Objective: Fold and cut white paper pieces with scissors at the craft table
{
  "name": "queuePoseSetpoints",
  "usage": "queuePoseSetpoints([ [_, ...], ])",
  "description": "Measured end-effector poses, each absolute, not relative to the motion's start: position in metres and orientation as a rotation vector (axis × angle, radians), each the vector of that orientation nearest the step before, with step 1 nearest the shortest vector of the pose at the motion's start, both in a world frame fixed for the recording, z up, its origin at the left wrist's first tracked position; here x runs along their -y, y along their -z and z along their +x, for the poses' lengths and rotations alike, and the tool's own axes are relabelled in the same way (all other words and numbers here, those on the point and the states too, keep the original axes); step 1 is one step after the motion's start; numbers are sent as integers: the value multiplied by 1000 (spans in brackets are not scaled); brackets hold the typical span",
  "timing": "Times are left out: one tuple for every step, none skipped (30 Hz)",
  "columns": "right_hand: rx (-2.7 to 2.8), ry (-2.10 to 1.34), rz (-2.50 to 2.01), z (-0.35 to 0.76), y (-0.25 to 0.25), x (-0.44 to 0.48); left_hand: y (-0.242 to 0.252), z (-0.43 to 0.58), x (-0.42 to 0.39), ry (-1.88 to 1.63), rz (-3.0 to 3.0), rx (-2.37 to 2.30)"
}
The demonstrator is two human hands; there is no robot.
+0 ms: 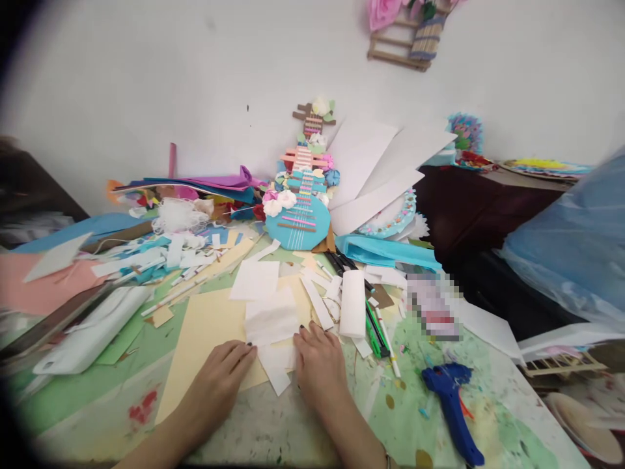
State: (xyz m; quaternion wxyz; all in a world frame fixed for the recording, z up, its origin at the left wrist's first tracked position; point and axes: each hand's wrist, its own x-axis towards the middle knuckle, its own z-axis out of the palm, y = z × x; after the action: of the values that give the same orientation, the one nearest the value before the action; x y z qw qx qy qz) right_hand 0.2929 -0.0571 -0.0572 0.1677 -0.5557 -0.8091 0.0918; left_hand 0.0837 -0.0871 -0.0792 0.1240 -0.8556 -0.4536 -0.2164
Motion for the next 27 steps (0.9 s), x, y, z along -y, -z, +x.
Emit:
queuePoseSetpoints([
  [2285, -258, -1573, 293, 58, 57, 79, 83, 87, 662, -2492, 1315],
  [2274, -251, -1567, 294, 58, 57, 79, 82, 87, 688, -2487, 1314],
  [2268, -242, -1562, 294, 59, 57, 78, 82, 87, 708, -2484, 1318],
  [2265, -232, -1559, 295, 59, 57, 77, 81, 88, 724, -2486, 1322],
  [2264, -222, -1557, 295, 59, 57, 77, 81, 89, 739, -2493, 1321],
  [2266, -212, -1552, 295, 60, 57, 76, 80, 89, 751, -2505, 1322],
  [2266, -204, -1543, 296, 60, 58, 76, 80, 89, 761, -2519, 1320],
  [2257, -193, -1534, 296, 60, 58, 75, 79, 90, 768, -2534, 1319],
  [2240, -177, -1519, 297, 61, 58, 75, 78, 89, 770, -2548, 1319],
  [2220, -154, -1491, 297, 61, 58, 75, 76, 89, 763, -2564, 1316],
  [2206, -126, -1448, 297, 61, 59, 74, 75, 88, 745, -2584, 1313],
  [2205, -96, -1389, 296, 60, 59, 74, 73, 87, 719, -2608, 1305],
  [2229, -71, -1315, 295, 59, 60, 73, 71, 85, 687, -2636, 1291],
  [2277, -57, -1233, 294, 58, 61, 71, 70, 84, 643, -2670, 1280],
  [2340, -57, -1159, 292, 58, 62, 69, 68, 82, 592, -2706, 1270],
  [2398, -67, -1109, 290, 57, 63, 67, 66, 79, 533, -2744, 1266],
  [2443, -81, -1086, 288, 56, 64, 64, 65, 76, 472, -2782, 1266],
  [2462, -91, -1090, 286, 56, 64, 60, 65, 73, 404, -2819, 1264],
  [2455, -88, -1118, 284, 57, 64, 56, 64, 70, 331, -2853, 1262],
  [2429, -72, -1155, 283, 57, 64, 52, 65, 66, 260, -2883, 1255],
  [2397, -47, -1192, 282, 58, 63, 48, 66, 62, 186, -2910, 1247],
  [2366, -19, -1222, 282, 59, 63, 44, 67, 57, 119, -2931, 1244],
  [2341, 6, -1247, 282, 59, 62, 40, 68, 53, 68, -2952, 1244],
  [2321, 24, -1267, 282, 59, 62, 36, 70, 48, 26, -2974, 1253],
  [2310, 36, -1283, 282, 59, 61, 33, 71, 44, -8, -2995, 1269],
  [2298, 48, -1297, 282, 59, 61, 31, 73, 40, -42, -3018, 1283],
  [2288, 62, -1311, 281, 58, 61, 28, 74, 36, -76, -3038, 1295],
])
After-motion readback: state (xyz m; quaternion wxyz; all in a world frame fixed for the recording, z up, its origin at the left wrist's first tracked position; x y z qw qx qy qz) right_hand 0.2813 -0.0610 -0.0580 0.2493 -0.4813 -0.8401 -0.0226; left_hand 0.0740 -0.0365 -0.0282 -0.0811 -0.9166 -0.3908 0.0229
